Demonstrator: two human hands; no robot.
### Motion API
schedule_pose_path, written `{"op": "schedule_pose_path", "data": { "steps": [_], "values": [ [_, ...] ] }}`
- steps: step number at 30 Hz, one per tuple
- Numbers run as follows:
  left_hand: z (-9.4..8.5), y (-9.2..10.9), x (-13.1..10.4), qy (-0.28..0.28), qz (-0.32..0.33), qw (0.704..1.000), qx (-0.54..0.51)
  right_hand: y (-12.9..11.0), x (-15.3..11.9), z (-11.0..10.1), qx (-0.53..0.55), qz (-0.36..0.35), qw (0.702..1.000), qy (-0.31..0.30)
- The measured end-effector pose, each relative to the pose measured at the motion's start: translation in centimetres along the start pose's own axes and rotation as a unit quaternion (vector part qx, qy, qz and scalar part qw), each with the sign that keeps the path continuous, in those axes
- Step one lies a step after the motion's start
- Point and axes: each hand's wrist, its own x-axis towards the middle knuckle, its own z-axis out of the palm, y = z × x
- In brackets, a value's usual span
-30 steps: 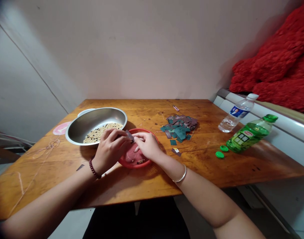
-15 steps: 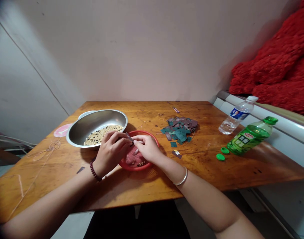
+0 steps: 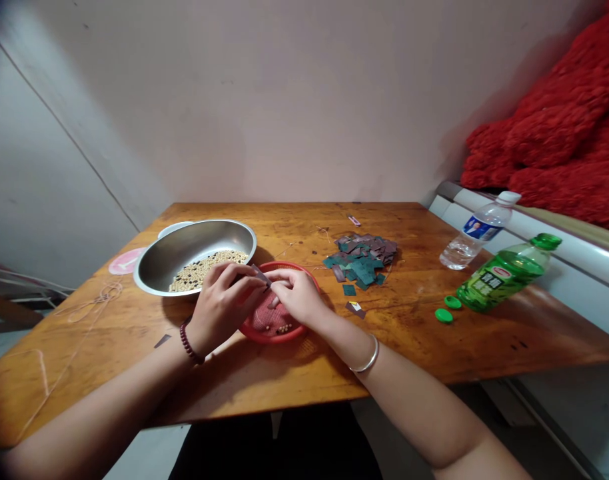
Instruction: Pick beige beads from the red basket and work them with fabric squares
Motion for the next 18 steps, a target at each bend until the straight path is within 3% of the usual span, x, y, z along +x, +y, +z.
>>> {"op": "schedule_pose_path", "data": {
  "steps": [5, 12, 18],
  "values": [
    [-0.01, 0.01, 0.03, 0.004, -0.005, 1.000, 0.001, -0.65, -0.27, 0.13, -0.012, 0.037, 0.998, 0.052],
    [-0.02, 0.02, 0.16, 0.004, -0.003, 1.000, 0.000, -0.13, -0.33, 0.06, -0.046, -0.011, 0.997, 0.056],
    [-0.07, -0.05, 0.14, 0.003, 0.001, 1.000, 0.000, 0.17, -0.29, 0.00, -0.059, 0.003, 0.995, 0.075]
  ]
}}
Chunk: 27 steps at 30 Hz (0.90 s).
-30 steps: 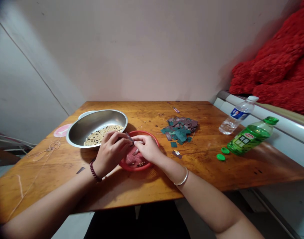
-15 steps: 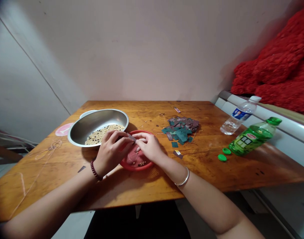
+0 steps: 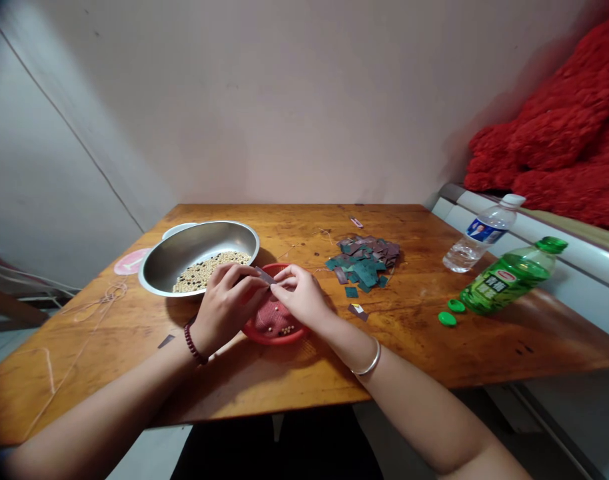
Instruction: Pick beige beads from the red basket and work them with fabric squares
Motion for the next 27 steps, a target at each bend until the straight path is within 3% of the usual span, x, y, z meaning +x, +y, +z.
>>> {"op": "schedule_pose_path", "data": {
  "steps": [19, 27],
  "values": [
    [0.15, 0.38, 0.04, 0.022, -0.034, 0.999, -0.001, -0.19, 0.10, -0.16, 0.049, -0.050, 0.997, -0.030],
    [0.23, 0.35, -0.10, 0.026, -0.050, 0.998, 0.012, -0.25, 0.08, -0.12, 0.050, -0.024, 0.998, -0.028]
  ]
}}
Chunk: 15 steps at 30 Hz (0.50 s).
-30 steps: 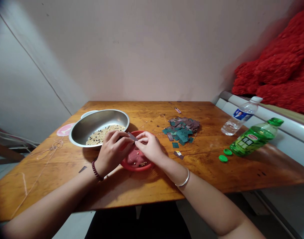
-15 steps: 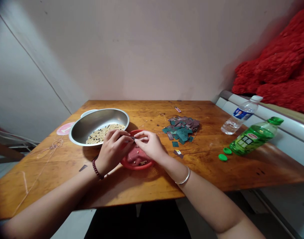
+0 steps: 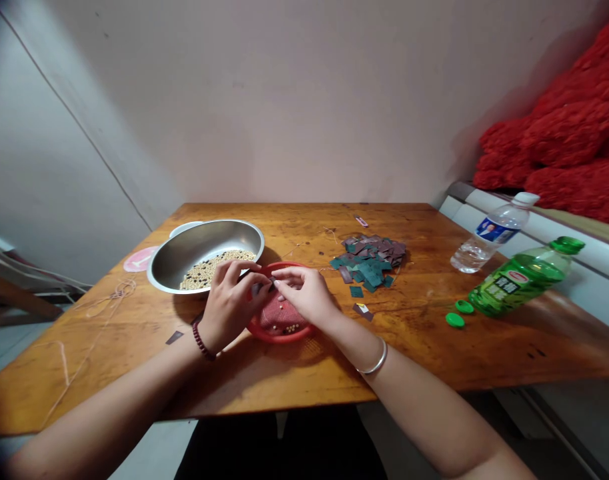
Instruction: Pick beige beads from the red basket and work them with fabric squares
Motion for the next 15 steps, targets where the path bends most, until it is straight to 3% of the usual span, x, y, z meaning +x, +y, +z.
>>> {"op": "schedule_pose_path", "data": {
  "steps": [15],
  "values": [
    [-0.04, -0.08, 0.01, -0.002, -0.002, 1.000, -0.014, -0.08, 0.06, 0.16, -0.018, -0.020, 1.000, -0.005]
  ]
}}
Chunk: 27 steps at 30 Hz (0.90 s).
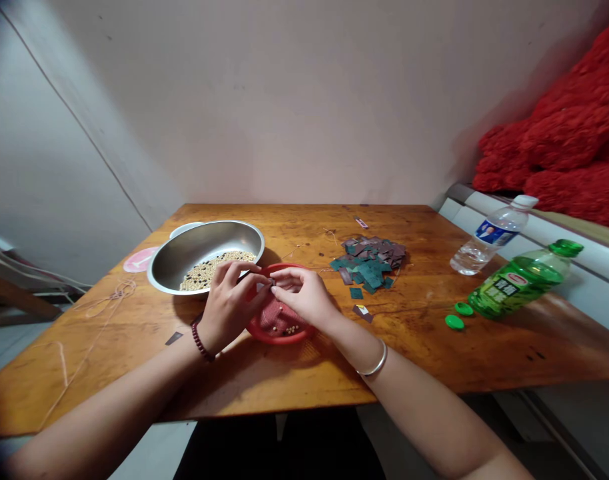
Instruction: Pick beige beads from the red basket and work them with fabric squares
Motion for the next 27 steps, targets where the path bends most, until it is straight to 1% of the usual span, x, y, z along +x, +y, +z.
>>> {"op": "schedule_pose_path", "data": {
  "steps": [6, 15, 18, 27],
  "values": [
    [0.05, -0.04, 0.02, 0.007, 0.001, 1.000, -0.003, -0.17, -0.06, -0.08, -0.012, -0.006, 1.000, -0.022],
    [0.01, 0.06, 0.16, -0.004, -0.003, 1.000, -0.022, 0.07, -0.07, -0.01, -0.021, -0.010, 1.000, -0.011],
    [-0.02, 0.09, 0.23, -0.010, 0.003, 0.999, -0.034, 0.16, -0.06, -0.09, -0.014, -0.011, 1.000, -0.016],
    [0.06, 0.16, 0.13, -0.006, -0.008, 1.000, -0.019, 0.26, 0.06, -0.27, -0.030, -0.016, 0.999, -0.018]
  ]
}}
